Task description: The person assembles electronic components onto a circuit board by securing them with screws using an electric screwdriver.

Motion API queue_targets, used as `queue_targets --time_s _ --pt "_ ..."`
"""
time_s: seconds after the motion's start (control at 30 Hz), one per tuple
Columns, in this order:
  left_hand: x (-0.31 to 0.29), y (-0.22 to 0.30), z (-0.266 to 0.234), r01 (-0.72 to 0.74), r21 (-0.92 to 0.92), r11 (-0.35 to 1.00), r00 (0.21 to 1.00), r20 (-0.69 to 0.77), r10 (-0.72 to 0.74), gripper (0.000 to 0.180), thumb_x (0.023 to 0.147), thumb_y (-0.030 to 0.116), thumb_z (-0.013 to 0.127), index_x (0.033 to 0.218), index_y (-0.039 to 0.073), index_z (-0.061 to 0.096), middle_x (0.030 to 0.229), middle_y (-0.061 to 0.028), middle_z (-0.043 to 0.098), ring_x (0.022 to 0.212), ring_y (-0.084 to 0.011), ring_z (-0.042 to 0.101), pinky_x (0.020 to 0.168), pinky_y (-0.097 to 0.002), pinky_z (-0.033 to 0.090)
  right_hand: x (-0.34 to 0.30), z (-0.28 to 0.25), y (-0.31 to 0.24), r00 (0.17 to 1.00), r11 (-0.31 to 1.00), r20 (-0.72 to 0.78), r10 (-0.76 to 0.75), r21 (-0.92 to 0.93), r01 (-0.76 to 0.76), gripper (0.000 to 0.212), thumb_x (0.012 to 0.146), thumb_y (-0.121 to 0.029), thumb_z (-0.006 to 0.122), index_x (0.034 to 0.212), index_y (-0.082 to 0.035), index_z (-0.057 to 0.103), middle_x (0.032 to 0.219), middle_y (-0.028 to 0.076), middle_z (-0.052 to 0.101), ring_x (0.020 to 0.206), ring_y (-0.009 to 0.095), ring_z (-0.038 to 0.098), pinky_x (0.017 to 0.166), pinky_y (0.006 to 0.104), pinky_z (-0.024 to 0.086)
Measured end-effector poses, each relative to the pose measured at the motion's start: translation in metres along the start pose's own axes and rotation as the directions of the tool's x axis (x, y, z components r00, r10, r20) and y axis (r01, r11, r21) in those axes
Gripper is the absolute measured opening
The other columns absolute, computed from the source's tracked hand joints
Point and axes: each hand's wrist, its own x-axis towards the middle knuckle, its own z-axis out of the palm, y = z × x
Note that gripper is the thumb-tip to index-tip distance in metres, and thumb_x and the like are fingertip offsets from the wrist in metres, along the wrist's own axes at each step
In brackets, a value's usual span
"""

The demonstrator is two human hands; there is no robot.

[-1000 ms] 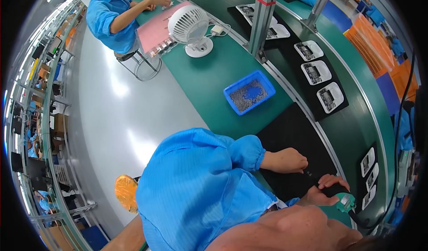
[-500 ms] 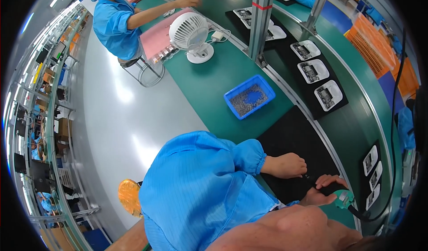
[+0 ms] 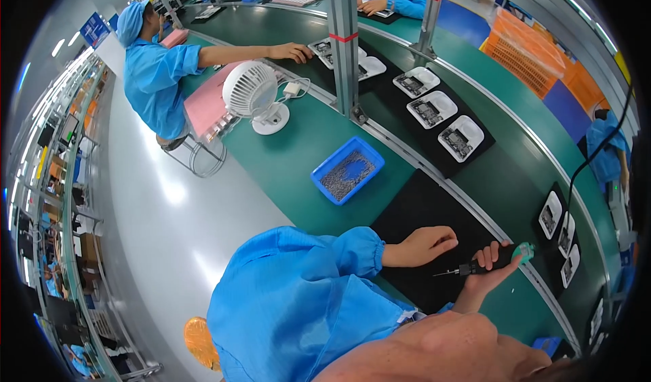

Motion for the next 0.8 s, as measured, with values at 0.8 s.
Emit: queue_targets --time_s 0.8 --pt "0.006 -0.005 0.021 0.000 0.011 1.000 0.995 0.102 -0.001 0.011 0.092 0.010 0.057 0.094 0.000 0.063 0.082 -0.0143 0.061 0.072 -0.0212 0.061 0.063 -0.0318 0.048 0.010 -0.021 0.002 0.987 0.978 -0.019 0.162 0.138 -0.158 0.039 0.092 -0.047 0.051 0.091 -0.008 0.051 0.060 -0.003 0.037 0.042 0.004 0.031 0.041 0.0208 0.028"
